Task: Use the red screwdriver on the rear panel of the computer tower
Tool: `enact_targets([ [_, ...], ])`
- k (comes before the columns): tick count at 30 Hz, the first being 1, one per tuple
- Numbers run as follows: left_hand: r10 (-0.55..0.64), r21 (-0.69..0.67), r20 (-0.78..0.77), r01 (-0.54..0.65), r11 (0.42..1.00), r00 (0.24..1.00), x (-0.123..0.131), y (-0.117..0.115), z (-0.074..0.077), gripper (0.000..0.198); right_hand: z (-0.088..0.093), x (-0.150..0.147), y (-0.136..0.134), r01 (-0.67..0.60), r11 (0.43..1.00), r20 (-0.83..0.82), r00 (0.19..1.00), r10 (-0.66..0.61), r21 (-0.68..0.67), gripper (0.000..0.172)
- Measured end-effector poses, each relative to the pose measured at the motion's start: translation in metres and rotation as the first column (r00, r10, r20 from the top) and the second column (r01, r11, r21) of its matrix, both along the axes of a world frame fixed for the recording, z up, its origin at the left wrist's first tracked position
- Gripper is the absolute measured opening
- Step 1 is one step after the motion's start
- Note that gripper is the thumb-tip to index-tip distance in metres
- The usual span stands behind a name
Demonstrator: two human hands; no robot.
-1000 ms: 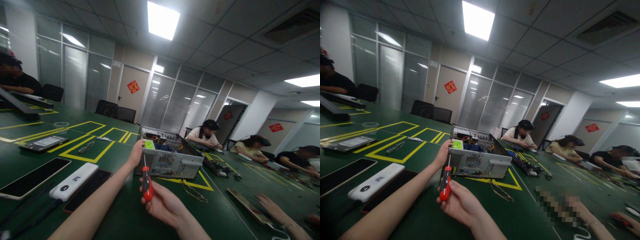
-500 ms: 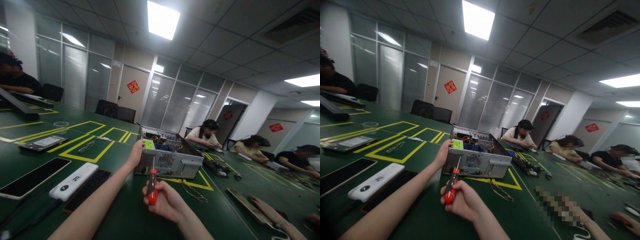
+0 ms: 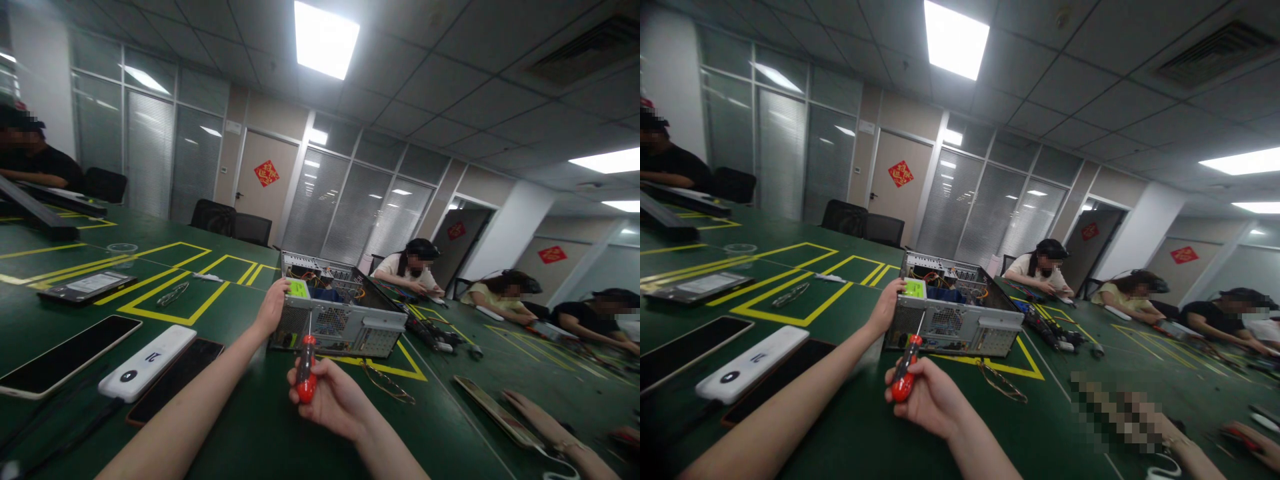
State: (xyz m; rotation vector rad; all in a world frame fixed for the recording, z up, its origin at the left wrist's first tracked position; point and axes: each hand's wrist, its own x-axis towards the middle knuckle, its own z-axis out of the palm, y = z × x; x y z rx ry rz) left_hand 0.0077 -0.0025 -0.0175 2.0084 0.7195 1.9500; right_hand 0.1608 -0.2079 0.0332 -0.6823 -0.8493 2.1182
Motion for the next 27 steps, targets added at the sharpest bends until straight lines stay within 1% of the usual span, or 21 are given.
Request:
enact_targets([
  [3, 0.006, -0.001, 0.002, -0.006, 1.0, 1.0, 0.0, -0.001, 0.001, 0.049, 0.002, 0.001, 0.001, -0.003, 1.0, 0.039, 0.999, 0.002, 0.031, 0.031],
  [8, 0.0, -0.005, -0.002, 0.0, 1.0, 1.0, 0.0, 0.0, 0.0, 0.048, 0.011, 0.01, 0.001, -0.034, 0.986, 0.259, 0.966, -0.011, 0.166, 0.047],
  [12, 0.0, -0.007, 0.007, 0.0, 1.0, 1.0, 0.001, 0.001, 0.0, 0.047, 0.023, 0.032, 0.005, -0.034, 0.961, 0.37, 0.926, -0.073, 0.275, 0.045],
  [14, 0.001, -0.008, 0.009, -0.001, 1.0, 1.0, 0.001, 0.001, -0.001, 0.046, 0.031, 0.046, 0.007, -0.097, 0.95, 0.487, 0.871, -0.064, 0.298, 0.043],
  [16, 0.004, -0.007, 0.009, -0.004, 1.0, 1.0, 0.0, 0.001, -0.001, 0.046, 0.04, 0.058, 0.007, -0.171, 0.947, 0.656, 0.753, -0.054, 0.273, 0.039],
  [18, 0.007, -0.009, 0.008, -0.007, 1.0, 1.0, 0.0, 0.0, -0.001, 0.046, 0.049, 0.064, 0.004, -0.193, 0.95, 0.788, 0.61, -0.081, 0.247, 0.034],
  [19, 0.009, -0.013, 0.007, -0.009, 1.0, 1.0, 0.0, 0.0, -0.001, 0.046, 0.053, 0.064, 0.001, -0.204, 0.947, 0.855, 0.506, -0.116, 0.249, 0.033],
  [21, 0.007, -0.016, 0.002, -0.007, 1.0, 1.0, 0.0, -0.001, 0.0, 0.046, 0.06, 0.059, -0.008, -0.232, 0.912, 0.929, 0.239, -0.283, 0.338, 0.033],
  [22, 0.007, -0.017, 0.001, -0.007, 1.0, 1.0, 0.0, -0.001, 0.0, 0.047, 0.063, 0.053, -0.012, -0.247, 0.868, 0.902, 0.12, -0.414, 0.431, 0.032],
  [23, 0.006, -0.017, 0.002, -0.006, 1.0, 1.0, 0.0, -0.001, 0.0, 0.047, 0.065, 0.046, -0.017, -0.265, 0.812, 0.844, 0.016, -0.536, 0.52, 0.032],
  [24, 0.005, -0.015, 0.001, -0.005, 1.0, 1.0, 0.0, -0.001, 0.0, 0.047, 0.066, 0.039, -0.022, -0.274, 0.772, 0.791, -0.061, -0.609, 0.573, 0.035],
  [25, 0.005, -0.012, -0.001, -0.005, 1.0, 1.0, 0.0, -0.001, 0.0, 0.048, 0.067, 0.032, -0.026, -0.271, 0.746, 0.746, -0.127, -0.654, 0.608, 0.039],
  [27, 0.005, -0.011, -0.004, -0.005, 1.0, 1.0, 0.0, 0.0, -0.001, 0.048, 0.067, 0.02, -0.033, -0.261, 0.726, 0.678, -0.259, -0.688, 0.637, 0.042],
])
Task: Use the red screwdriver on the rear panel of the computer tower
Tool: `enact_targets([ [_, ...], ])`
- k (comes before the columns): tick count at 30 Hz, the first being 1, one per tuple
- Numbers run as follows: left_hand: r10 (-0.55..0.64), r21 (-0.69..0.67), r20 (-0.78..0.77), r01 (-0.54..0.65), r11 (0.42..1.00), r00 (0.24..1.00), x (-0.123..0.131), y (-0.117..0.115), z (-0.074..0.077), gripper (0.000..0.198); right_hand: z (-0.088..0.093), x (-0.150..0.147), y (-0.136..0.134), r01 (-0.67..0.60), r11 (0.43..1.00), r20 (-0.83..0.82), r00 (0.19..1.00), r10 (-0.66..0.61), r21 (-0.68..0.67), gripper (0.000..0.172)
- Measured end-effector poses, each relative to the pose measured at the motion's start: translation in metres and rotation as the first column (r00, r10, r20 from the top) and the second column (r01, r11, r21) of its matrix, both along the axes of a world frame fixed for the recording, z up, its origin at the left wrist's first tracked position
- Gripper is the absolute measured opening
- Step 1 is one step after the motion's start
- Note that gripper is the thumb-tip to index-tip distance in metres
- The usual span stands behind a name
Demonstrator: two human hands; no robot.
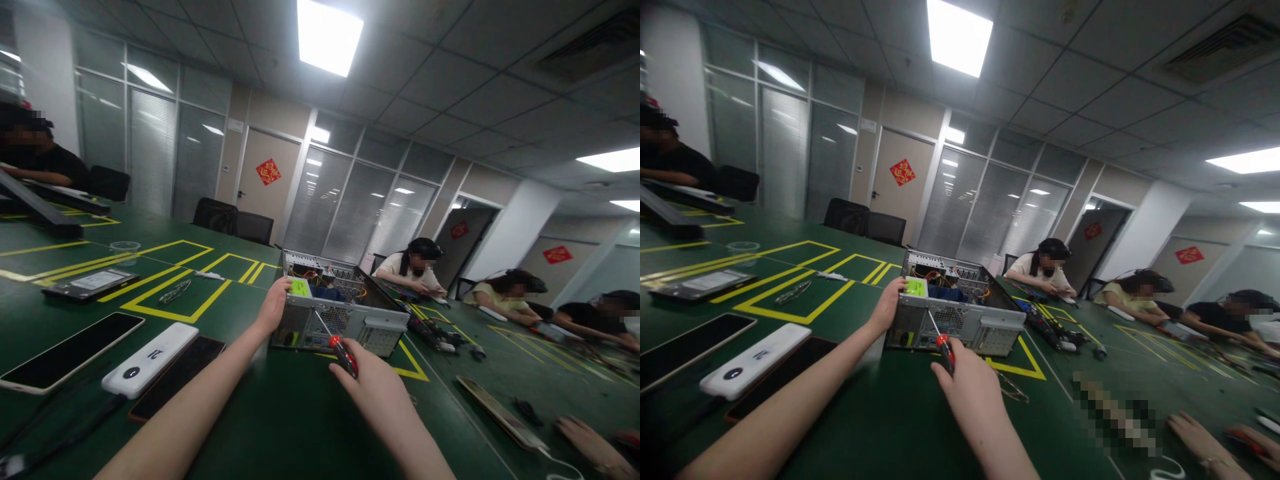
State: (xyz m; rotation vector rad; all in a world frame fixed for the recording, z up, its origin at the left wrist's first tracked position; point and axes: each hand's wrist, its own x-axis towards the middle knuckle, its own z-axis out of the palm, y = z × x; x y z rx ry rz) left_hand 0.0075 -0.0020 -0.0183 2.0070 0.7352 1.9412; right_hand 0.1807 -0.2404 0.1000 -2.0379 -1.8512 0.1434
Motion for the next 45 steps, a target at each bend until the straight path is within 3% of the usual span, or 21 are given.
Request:
enact_targets([
  [5, 0.002, -0.006, 0.001, -0.002, 1.0, 1.0, 0.0, 0.002, -0.002, 0.047, -0.005, -0.006, -0.003, 0.046, 0.962, 0.071, 0.995, -0.068, 0.269, 0.043],
  [9, -0.005, -0.017, 0.01, 0.005, 1.0, 1.0, 0.0, 0.001, -0.001, 0.047, -0.009, 0.003, 0.003, 0.01, 0.933, 0.069, 0.997, -0.037, 0.36, 0.045],
  [15, -0.01, -0.01, 0.013, 0.011, 1.0, 1.0, 0.0, 0.0, -0.001, 0.048, -0.003, 0.004, 0.006, -0.094, 0.848, 0.076, 0.995, 0.063, 0.522, 0.031],
  [22, -0.008, -0.012, 0.012, 0.008, 1.0, 1.0, 0.001, 0.001, -0.002, 0.046, 0.002, 0.002, 0.0, -0.044, 0.927, -0.017, 0.998, 0.054, 0.373, 0.039],
  [28, -0.004, -0.002, 0.008, 0.004, 1.0, 1.0, 0.0, 0.001, -0.001, 0.048, -0.002, 0.0, -0.001, -0.158, 0.865, 0.071, 0.987, 0.142, 0.476, 0.034],
  [31, -0.003, 0.001, 0.016, 0.003, 1.0, 1.0, 0.001, 0.001, -0.001, 0.049, -0.006, -0.002, 0.0, -0.14, 0.881, 0.076, 0.99, 0.118, 0.453, 0.025],
  [35, -0.002, -0.004, 0.023, 0.002, 1.0, 1.0, 0.001, -0.001, 0.0, 0.049, -0.009, -0.003, -0.001, -0.157, 0.879, 0.073, 0.988, 0.139, 0.45, 0.029],
  [39, 0.0, -0.006, 0.015, 0.0, 1.0, 1.0, 0.001, -0.002, 0.001, 0.047, -0.012, -0.004, -0.002, -0.191, 0.863, 0.161, 0.978, 0.129, 0.468, 0.045],
  [45, 0.012, 0.001, 0.006, -0.012, 1.0, 1.0, 0.001, 0.0, -0.001, 0.045, -0.011, -0.008, -0.001, -0.104, 0.889, 0.115, 0.992, 0.058, 0.445, 0.036],
])
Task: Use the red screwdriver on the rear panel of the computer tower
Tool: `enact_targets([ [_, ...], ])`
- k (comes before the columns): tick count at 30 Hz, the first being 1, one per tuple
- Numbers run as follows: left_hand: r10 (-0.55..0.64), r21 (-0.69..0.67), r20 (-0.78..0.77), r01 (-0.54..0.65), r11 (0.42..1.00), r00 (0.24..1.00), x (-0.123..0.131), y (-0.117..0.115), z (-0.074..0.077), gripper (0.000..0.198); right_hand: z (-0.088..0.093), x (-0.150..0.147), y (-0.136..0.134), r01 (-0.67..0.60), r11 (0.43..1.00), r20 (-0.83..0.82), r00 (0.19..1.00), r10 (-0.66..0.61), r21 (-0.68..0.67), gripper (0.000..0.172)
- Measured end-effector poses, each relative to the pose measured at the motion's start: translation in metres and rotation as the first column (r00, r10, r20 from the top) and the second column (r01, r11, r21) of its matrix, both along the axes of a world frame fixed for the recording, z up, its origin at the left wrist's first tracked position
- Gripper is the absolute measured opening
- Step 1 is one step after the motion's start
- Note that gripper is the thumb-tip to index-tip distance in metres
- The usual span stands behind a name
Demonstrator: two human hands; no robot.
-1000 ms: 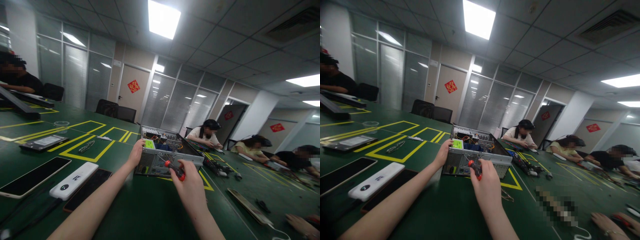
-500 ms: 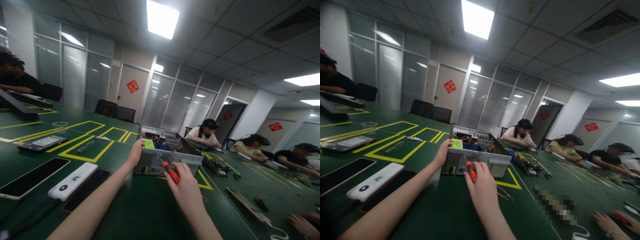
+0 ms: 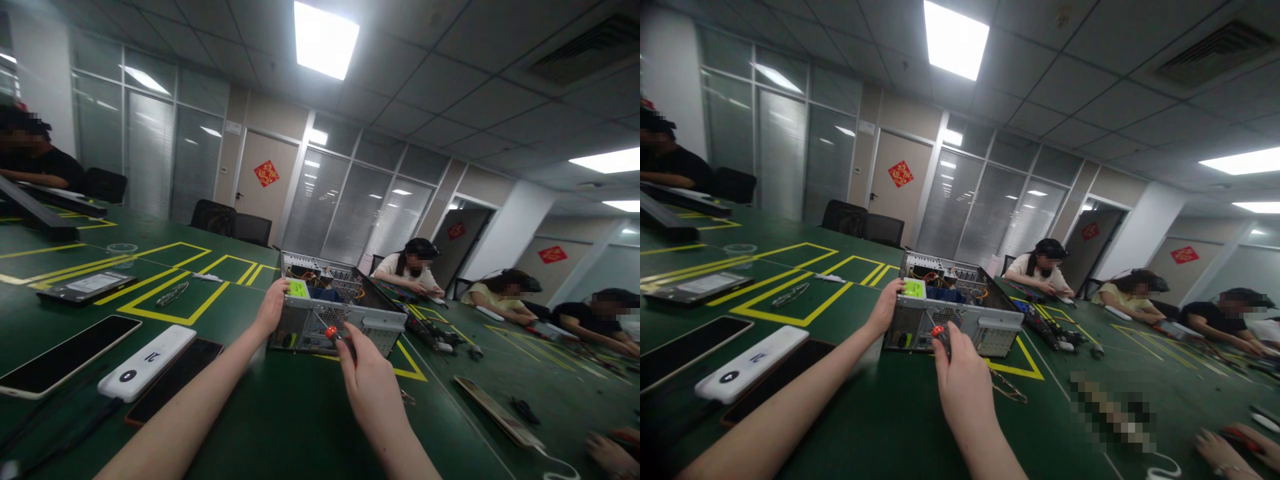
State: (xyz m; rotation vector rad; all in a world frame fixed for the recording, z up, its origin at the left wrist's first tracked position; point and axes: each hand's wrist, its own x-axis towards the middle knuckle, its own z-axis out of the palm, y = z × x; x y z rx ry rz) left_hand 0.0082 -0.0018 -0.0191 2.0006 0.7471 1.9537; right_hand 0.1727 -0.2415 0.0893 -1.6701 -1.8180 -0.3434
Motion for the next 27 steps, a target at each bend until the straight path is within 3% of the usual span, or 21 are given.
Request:
enact_targets([
  [7, -0.01, -0.016, -0.001, 0.01, 1.0, 1.0, -0.0007, -0.0006, 0.0, 0.046, 0.0023, 0.0011, -0.0032, -0.011, 0.999, 0.114, 0.993, 0.006, 0.039, 0.046],
  [13, -0.011, -0.008, 0.017, 0.012, 1.0, 1.0, 0.0002, 0.0015, -0.0018, 0.047, 0.0005, -0.0007, -0.003, 0.018, 0.999, 0.043, 0.999, -0.016, -0.045, 0.041],
  [19, -0.012, -0.014, 0.026, 0.013, 1.0, 1.0, 0.0012, 0.004, -0.004, 0.047, -0.0002, -0.0028, -0.0041, 0.023, 1.0, 0.192, 0.981, -0.027, 0.022, 0.051],
  [27, -0.015, -0.02, 0.0, 0.015, 1.0, 1.0, -0.0005, -0.0003, 0.0002, 0.048, 0.0024, -0.0036, -0.0037, 0.039, 0.999, 0.077, 0.996, -0.037, -0.032, 0.038],
])
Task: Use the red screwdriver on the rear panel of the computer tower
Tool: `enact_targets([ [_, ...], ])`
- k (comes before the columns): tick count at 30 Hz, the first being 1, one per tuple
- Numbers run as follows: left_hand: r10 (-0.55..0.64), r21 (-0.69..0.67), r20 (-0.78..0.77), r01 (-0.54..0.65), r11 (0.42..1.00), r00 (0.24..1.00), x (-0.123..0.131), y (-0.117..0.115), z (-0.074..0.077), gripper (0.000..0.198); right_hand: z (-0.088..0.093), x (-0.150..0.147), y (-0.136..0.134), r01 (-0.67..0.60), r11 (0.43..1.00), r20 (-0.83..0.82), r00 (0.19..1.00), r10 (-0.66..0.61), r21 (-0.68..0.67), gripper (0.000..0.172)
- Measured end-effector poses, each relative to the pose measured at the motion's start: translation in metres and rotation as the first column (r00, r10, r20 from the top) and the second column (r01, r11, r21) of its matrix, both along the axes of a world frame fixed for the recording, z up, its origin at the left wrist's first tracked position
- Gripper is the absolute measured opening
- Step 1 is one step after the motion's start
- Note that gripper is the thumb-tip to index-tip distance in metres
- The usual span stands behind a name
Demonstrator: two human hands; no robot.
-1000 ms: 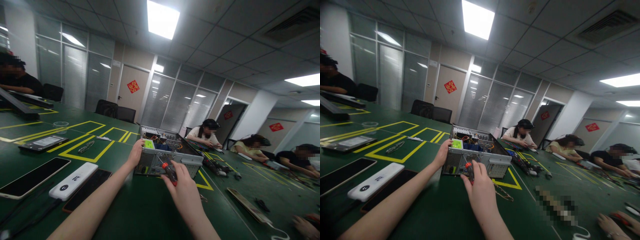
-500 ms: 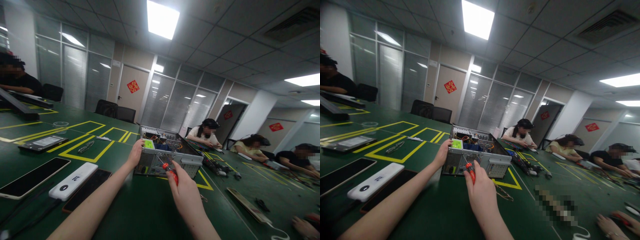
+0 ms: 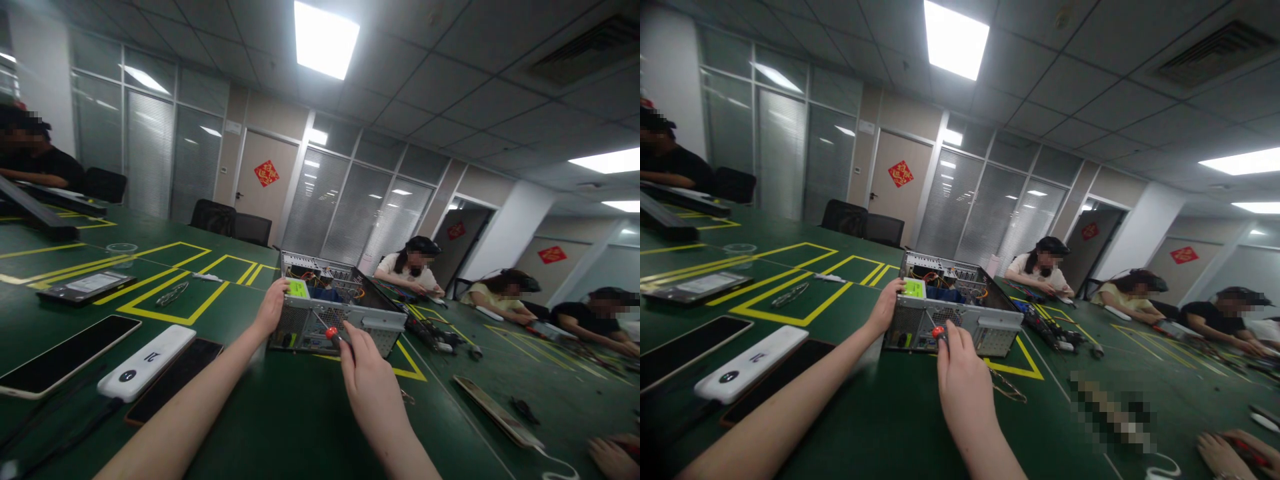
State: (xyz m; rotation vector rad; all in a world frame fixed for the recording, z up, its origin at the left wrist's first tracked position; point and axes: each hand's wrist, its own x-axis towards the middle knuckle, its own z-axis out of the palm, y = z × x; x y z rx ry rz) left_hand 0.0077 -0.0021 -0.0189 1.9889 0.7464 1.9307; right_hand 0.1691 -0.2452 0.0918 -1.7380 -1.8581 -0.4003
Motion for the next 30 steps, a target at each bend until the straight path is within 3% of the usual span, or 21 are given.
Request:
enact_targets([
  [7, 0.005, 0.006, 0.0, -0.005, 1.0, 1.0, 0.0, -0.001, 0.0, 0.048, -0.003, 0.004, -0.003, -0.069, 0.994, 0.087, 0.994, 0.062, 0.081, 0.05],
  [16, 0.015, 0.015, -0.018, -0.014, 1.0, 1.0, -0.001, -0.001, 0.0, 0.046, 0.003, 0.001, 0.0, -0.12, 0.99, -0.041, 0.992, 0.117, -0.072, 0.027],
  [21, 0.009, 0.019, -0.011, -0.009, 1.0, 1.0, -0.001, -0.001, 0.001, 0.044, -0.001, 0.003, -0.002, -0.099, 0.995, 0.138, 0.985, 0.103, -0.034, 0.04],
  [25, 0.005, 0.015, -0.005, -0.005, 1.0, 1.0, -0.001, -0.001, 0.001, 0.044, -0.007, 0.006, 0.0, -0.13, 0.991, 0.339, 0.933, 0.125, -0.005, 0.05],
  [30, -0.003, 0.012, -0.006, 0.003, 1.0, 1.0, -0.001, -0.001, 0.001, 0.045, -0.006, 0.011, 0.002, -0.13, 0.991, 0.43, 0.895, 0.117, 0.002, 0.053],
])
